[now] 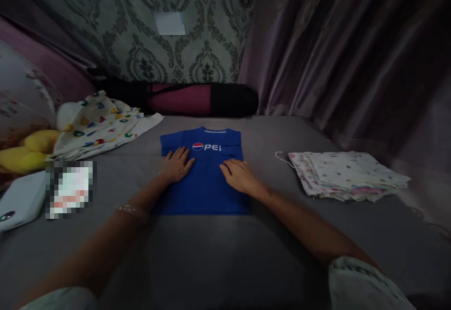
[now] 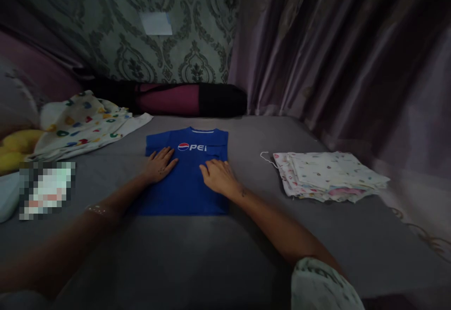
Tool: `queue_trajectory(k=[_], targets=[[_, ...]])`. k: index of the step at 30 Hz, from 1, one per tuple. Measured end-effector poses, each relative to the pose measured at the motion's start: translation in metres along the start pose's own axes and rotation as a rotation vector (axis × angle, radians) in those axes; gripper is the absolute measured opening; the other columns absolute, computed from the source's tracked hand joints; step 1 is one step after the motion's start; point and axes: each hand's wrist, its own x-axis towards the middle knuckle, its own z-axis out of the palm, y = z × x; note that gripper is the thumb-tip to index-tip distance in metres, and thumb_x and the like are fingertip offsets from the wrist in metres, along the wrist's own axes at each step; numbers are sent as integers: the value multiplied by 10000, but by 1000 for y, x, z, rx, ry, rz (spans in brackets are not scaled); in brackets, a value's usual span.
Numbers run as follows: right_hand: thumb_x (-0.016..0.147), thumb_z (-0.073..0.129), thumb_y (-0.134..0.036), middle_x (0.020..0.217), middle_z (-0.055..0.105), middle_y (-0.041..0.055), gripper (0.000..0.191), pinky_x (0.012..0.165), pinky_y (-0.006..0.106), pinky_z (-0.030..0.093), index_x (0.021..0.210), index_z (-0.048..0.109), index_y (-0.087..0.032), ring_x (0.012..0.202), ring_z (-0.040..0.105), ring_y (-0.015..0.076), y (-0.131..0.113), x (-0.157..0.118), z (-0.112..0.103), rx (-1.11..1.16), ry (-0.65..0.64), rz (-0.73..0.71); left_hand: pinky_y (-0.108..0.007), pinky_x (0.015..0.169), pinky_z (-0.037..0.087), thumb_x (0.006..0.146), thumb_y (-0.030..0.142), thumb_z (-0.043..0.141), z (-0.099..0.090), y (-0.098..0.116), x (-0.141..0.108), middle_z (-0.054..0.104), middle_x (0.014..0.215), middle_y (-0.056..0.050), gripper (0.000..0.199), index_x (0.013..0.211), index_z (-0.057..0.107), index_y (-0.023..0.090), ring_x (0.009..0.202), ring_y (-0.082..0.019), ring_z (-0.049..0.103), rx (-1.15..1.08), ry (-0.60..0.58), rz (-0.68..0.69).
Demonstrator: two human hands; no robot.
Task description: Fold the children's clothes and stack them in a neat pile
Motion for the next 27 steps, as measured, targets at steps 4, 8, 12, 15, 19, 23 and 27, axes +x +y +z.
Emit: queue_trajectory(k=[4,8,12,15,19,23,27], targets=[[1009,242,-376,1484,429,165,536,1126,385,252,1414,443,-86,1377,369,246,26,51,11,-44,126,121,-485,1181,188,971,540,141,-1,2,0,309,1558,-142,704,1492,338,110,1458,-267,240,-6,-10,-7],[1001,209,-443,1593,183,173,665,1179,459,88,1506,247,-12,1478,111,273,46,90,25,-53,94,257,-480,1182,186,974,530,147,-2,2,-1,312,1558,-137,695,1488,343,105,1461,-263,232,-7,-14,-8],[999,176,-468,1596,165,176,699,1180,456,46,1511,222,5,1479,88,276,51,112,33,-67,64,279,-498,1173,194,975,541,145,-2,1,-1,317,1554,-146,700,1485,346,106,1456,-270,245,-17,-4,7],[1000,197,-441,1587,197,181,682,1180,424,66,1502,245,17,1474,115,273,52,118,37,-82,47,275,-503,1169,194,975,542,139,-1,1,-1,319,1552,-150,705,1484,345,100,1455,-275,246,-23,0,6],[1000,203,-432,1585,211,176,675,1179,420,74,1504,241,16,1472,119,275,53,118,40,-86,51,269,-494,1168,192,973,539,147,-1,1,-2,325,1552,-138,686,1483,353,128,1455,-268,250,-21,3,2],[998,187,-455,1599,164,168,695,1179,449,75,1513,208,11,1477,92,282,55,121,37,-82,-12,285,-492,1178,163,976,531,143,1,1,0,300,1563,-136,687,1496,326,121,1465,-260,222,-14,-25,-7],[1002,159,-445,1564,272,183,661,1166,506,83,1469,344,-16,1451,194,297,59,129,29,-91,-27,281,-541,1173,122,980,525,163,-5,3,4,250,1579,-147,677,1507,298,121,1473,-279,187,-45,-91,-33]])
